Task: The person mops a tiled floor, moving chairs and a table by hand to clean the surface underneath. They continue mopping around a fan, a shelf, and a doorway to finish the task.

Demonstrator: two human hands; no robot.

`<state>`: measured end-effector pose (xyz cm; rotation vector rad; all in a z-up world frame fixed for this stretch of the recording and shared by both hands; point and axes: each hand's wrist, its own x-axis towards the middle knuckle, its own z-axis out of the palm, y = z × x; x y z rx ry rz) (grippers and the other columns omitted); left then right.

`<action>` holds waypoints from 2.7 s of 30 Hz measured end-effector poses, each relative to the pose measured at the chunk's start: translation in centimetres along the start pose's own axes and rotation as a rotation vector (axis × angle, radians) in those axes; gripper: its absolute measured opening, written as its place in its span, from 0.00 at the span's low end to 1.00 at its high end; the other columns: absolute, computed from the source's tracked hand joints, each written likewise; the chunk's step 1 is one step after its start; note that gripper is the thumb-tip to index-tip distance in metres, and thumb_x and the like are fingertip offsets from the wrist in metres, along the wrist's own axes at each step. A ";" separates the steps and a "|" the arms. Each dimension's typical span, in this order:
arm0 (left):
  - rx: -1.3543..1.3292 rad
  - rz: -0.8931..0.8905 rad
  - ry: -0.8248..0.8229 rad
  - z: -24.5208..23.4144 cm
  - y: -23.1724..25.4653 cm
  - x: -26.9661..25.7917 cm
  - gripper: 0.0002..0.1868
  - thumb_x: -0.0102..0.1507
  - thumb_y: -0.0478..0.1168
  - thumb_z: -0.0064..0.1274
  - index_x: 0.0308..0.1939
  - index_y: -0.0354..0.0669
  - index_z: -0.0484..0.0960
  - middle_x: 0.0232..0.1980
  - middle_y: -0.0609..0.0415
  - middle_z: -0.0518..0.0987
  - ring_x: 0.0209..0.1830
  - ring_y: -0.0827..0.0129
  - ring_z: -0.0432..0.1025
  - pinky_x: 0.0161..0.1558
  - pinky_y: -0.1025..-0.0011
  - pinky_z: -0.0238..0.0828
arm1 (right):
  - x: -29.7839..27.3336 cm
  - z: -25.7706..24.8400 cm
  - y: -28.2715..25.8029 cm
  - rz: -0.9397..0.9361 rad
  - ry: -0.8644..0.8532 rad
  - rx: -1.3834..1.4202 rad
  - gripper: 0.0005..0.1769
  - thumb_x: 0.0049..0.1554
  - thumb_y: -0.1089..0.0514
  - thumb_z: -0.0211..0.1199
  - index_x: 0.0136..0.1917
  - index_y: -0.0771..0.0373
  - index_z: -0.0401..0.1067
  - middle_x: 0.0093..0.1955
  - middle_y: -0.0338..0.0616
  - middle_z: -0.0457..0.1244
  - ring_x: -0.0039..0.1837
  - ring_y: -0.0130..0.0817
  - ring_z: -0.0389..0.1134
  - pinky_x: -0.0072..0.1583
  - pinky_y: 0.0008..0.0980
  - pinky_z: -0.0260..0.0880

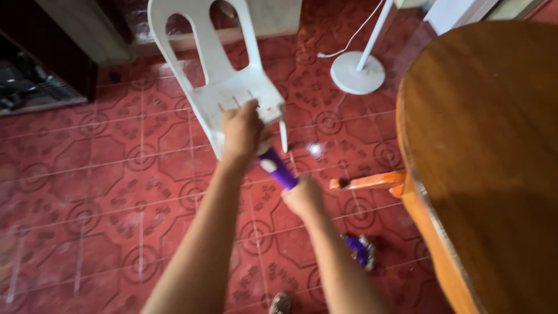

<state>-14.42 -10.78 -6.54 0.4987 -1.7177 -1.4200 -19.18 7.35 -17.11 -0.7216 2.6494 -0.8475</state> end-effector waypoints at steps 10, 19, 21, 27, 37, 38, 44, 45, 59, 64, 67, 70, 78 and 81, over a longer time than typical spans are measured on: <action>-0.412 -0.631 -0.098 13.7 -7.3 -15.8 0.21 0.65 0.44 0.44 0.18 0.42 0.69 0.16 0.54 0.69 0.13 0.68 0.66 0.19 0.66 0.63 | -5.1 -2.5 19.2 0.167 -0.069 -0.098 0.17 0.46 0.48 0.70 0.50 0.48 0.80 0.40 0.50 0.71 0.46 0.50 0.75 0.48 0.47 0.74; -0.618 -0.889 -0.111 17.0 -6.4 -20.3 0.19 0.68 0.40 0.48 0.22 0.41 0.71 0.18 0.57 0.67 0.14 0.72 0.60 0.19 0.67 0.55 | -6.2 -3.4 25.2 0.307 -0.238 -0.349 0.26 0.50 0.32 0.66 0.43 0.56 0.81 0.43 0.55 0.70 0.51 0.57 0.73 0.52 0.51 0.72; -0.316 -0.729 -0.215 14.2 -7.7 -15.0 0.16 0.64 0.45 0.45 0.26 0.40 0.73 0.20 0.55 0.73 0.16 0.71 0.67 0.20 0.66 0.68 | -3.5 -1.2 22.9 0.167 -0.151 -0.325 0.19 0.51 0.40 0.63 0.45 0.53 0.81 0.43 0.56 0.71 0.51 0.57 0.73 0.52 0.53 0.72; 0.146 -0.016 -0.158 7.5 -4.2 3.3 0.20 0.50 0.41 0.61 0.34 0.32 0.69 0.20 0.51 0.72 0.15 0.59 0.68 0.20 0.59 0.68 | 2.9 -2.9 3.8 0.074 -0.013 -0.112 0.15 0.49 0.50 0.65 0.41 0.64 0.80 0.43 0.60 0.70 0.51 0.57 0.73 0.54 0.50 0.73; 0.755 0.298 -0.448 15.8 -10.6 -14.5 0.16 0.44 0.36 0.59 0.31 0.44 0.68 0.24 0.51 0.73 0.24 0.51 0.69 0.40 0.53 0.63 | -8.0 -3.0 18.9 0.258 -0.048 -0.268 0.20 0.54 0.43 0.63 0.46 0.62 0.78 0.44 0.60 0.70 0.50 0.61 0.72 0.52 0.55 0.72; 0.295 -0.217 -0.337 15.5 -9.2 -18.3 0.09 0.55 0.41 0.52 0.25 0.41 0.71 0.20 0.52 0.74 0.19 0.58 0.69 0.31 0.59 0.65 | -10.4 -1.8 21.9 0.276 -0.064 -0.309 0.18 0.54 0.44 0.62 0.45 0.60 0.79 0.42 0.59 0.70 0.49 0.59 0.73 0.52 0.54 0.72; -0.283 -0.860 -0.136 14.0 -8.0 -22.9 0.21 0.66 0.44 0.46 0.19 0.40 0.72 0.16 0.53 0.71 0.12 0.69 0.65 0.17 0.67 0.63 | -12.5 0.8 25.0 0.391 -0.217 -0.338 0.15 0.53 0.47 0.60 0.44 0.58 0.80 0.43 0.55 0.71 0.50 0.56 0.74 0.53 0.52 0.74; -0.202 -0.755 -0.175 14.1 -8.1 -21.2 0.20 0.66 0.45 0.44 0.21 0.41 0.73 0.16 0.55 0.71 0.13 0.71 0.65 0.18 0.67 0.62 | -11.5 0.2 23.7 0.404 -0.232 -0.328 0.16 0.54 0.46 0.60 0.45 0.59 0.79 0.45 0.56 0.71 0.51 0.56 0.74 0.53 0.52 0.73; 0.252 0.037 -0.379 12.9 -0.8 7.3 0.10 0.65 0.39 0.43 0.29 0.42 0.70 0.16 0.58 0.73 0.13 0.69 0.72 0.21 0.66 0.70 | 2.7 -5.8 3.6 0.154 0.114 -0.083 0.18 0.48 0.49 0.67 0.48 0.61 0.78 0.46 0.58 0.71 0.51 0.59 0.72 0.52 0.52 0.72; 0.827 0.503 -0.436 15.5 -16.3 -8.3 0.06 0.49 0.42 0.49 0.28 0.46 0.73 0.15 0.62 0.75 0.14 0.67 0.71 0.40 0.53 0.71 | -5.7 -1.7 14.5 0.371 -0.055 -0.195 0.20 0.52 0.45 0.65 0.42 0.66 0.78 0.41 0.60 0.70 0.48 0.57 0.74 0.49 0.51 0.74; 0.872 0.372 -0.479 15.6 -16.8 -17.7 0.13 0.49 0.42 0.50 0.34 0.38 0.77 0.13 0.58 0.75 0.10 0.62 0.69 0.40 0.51 0.71 | -10.9 1.5 20.7 0.366 -0.119 -0.299 0.20 0.56 0.45 0.61 0.43 0.65 0.78 0.42 0.62 0.70 0.50 0.58 0.74 0.50 0.51 0.74; 0.038 -0.677 -0.430 14.2 -9.2 -18.2 0.20 0.67 0.45 0.42 0.23 0.40 0.73 0.16 0.53 0.74 0.13 0.68 0.69 0.21 0.67 0.67 | -12.2 2.2 21.9 0.551 -0.224 -0.265 0.15 0.49 0.47 0.66 0.45 0.58 0.81 0.46 0.55 0.71 0.53 0.54 0.74 0.55 0.48 0.74; 0.992 0.279 -0.430 9.2 -7.7 4.5 0.21 0.45 0.40 0.63 0.37 0.34 0.73 0.24 0.44 0.77 0.18 0.54 0.73 0.21 0.60 0.70 | 3.5 -2.4 5.9 0.308 -0.069 -0.089 0.18 0.45 0.51 0.69 0.47 0.63 0.79 0.47 0.58 0.71 0.53 0.52 0.74 0.55 0.47 0.74; -0.145 -0.518 -0.107 6.4 1.9 5.7 0.15 0.63 0.46 0.48 0.29 0.38 0.77 0.18 0.49 0.76 0.14 0.63 0.74 0.18 0.63 0.67 | 6.1 -3.4 2.1 0.164 0.012 -0.151 0.18 0.46 0.50 0.69 0.47 0.63 0.79 0.47 0.57 0.71 0.54 0.54 0.73 0.57 0.48 0.73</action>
